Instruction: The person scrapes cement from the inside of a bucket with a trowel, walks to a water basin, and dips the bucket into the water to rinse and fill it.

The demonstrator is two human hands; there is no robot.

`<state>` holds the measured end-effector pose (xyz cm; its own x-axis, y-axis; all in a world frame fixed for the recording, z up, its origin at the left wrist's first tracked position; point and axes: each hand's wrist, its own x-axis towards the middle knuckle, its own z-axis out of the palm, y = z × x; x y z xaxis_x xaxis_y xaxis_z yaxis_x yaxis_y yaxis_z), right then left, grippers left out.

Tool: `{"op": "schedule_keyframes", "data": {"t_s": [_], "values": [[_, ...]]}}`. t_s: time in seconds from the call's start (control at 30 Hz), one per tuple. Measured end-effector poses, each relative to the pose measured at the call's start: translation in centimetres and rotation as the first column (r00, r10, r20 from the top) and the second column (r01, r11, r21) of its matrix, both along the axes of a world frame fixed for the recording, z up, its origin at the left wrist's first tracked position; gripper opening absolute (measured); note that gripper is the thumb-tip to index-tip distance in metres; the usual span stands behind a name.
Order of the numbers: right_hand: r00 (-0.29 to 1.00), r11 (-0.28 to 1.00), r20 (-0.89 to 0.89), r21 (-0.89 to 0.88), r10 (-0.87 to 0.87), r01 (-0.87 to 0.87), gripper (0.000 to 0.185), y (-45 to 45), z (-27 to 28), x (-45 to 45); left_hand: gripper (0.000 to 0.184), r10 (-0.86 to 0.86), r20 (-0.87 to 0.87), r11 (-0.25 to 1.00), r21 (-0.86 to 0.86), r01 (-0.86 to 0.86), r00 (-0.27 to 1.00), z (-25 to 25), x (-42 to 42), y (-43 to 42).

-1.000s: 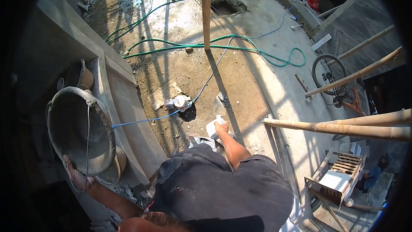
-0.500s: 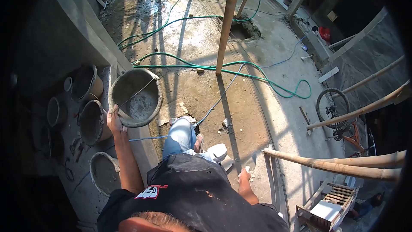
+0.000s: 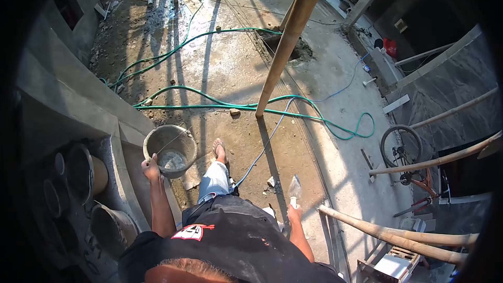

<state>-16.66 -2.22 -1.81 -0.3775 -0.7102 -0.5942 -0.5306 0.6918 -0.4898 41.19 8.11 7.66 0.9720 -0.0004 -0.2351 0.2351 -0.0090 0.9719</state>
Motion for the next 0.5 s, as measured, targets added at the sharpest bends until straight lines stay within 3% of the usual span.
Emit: {"op": "schedule_keyframes", "data": {"t_s": [0.03, 0.07, 0.1, 0.13, 0.2, 0.23, 0.27, 0.37, 0.4, 0.43, 0.5], "values": [[0.991, 0.992, -0.049, 0.024, 0.128, -0.127, 0.036, -4.1, -1.3, 3.1, 0.030, 0.007, -0.071, 0.965, 0.262, 0.012, 0.997, 0.6, 1.8, -1.7], [0.980, 0.981, -0.035, 0.001, 0.195, -0.195, 0.028, -8.2, -1.9, 7.1, 0.032, -0.049, 0.074, 0.962, 0.273, 0.027, 0.996, -4.4, 4.7, -1.7], [0.964, 0.963, -0.021, -0.034, 0.265, -0.266, 0.021, -13.1, -2.5, 11.9, 0.033, -0.029, 0.028, 0.956, 0.293, 0.020, 0.999, -4.9, 6.3, -3.3], [0.941, 0.945, -0.090, 0.060, 0.325, -0.320, 0.022, -17.8, -2.2, 16.5, 0.032, -0.020, 0.019, 0.951, 0.308, 0.013, 1.000, -3.6, 7.9, -5.7], [0.893, 0.901, 0.128, -0.016, 0.432, -0.434, 0.026, -25.2, 2.2, 25.4, 0.032, 0.000, -0.024, 0.934, 0.356, 0.009, 1.000, -2.3, 8.7, -7.5], [0.901, 0.916, 0.172, -0.120, 0.399, -0.383, 0.025, -27.7, 5.0, 30.1, 0.032, 0.006, -0.017, 0.939, 0.344, 0.000, 1.000, -2.2, 10.5, -8.8], [0.860, 0.878, 0.236, -0.288, 0.452, -0.382, 0.032, -30.4, 3.9, 32.5, 0.032, 0.006, -0.006, 0.942, 0.335, -0.004, 1.000, -1.8, 12.2, -9.8], [0.823, 0.930, 0.437, -0.218, 0.363, -0.294, 0.027, -36.1, 10.6, 41.4, 0.033, 0.064, 0.048, 0.930, 0.359, -0.077, 0.997, 0.3, 16.3, -12.8], [0.781, 0.948, 0.538, -0.160, 0.316, -0.274, 0.022, -37.8, 12.4, 43.3, 0.036, 0.064, -0.007, 0.945, 0.323, -0.058, 0.998, 2.3, 17.0, -14.3], [0.729, 0.961, 0.632, -0.102, 0.263, -0.258, 0.018, -39.3, 13.3, 44.9, 0.036, 0.039, -0.009, 0.942, 0.334, -0.033, 0.999, 3.4, 17.7, -15.3], [0.604, 0.985, 0.786, -0.040, 0.135, -0.168, 0.014, -42.6, 11.8, 47.8, 0.036, 0.133, -0.055, 0.973, 0.198, -0.120, 0.990, 4.6, 19.2, -17.9]]}}
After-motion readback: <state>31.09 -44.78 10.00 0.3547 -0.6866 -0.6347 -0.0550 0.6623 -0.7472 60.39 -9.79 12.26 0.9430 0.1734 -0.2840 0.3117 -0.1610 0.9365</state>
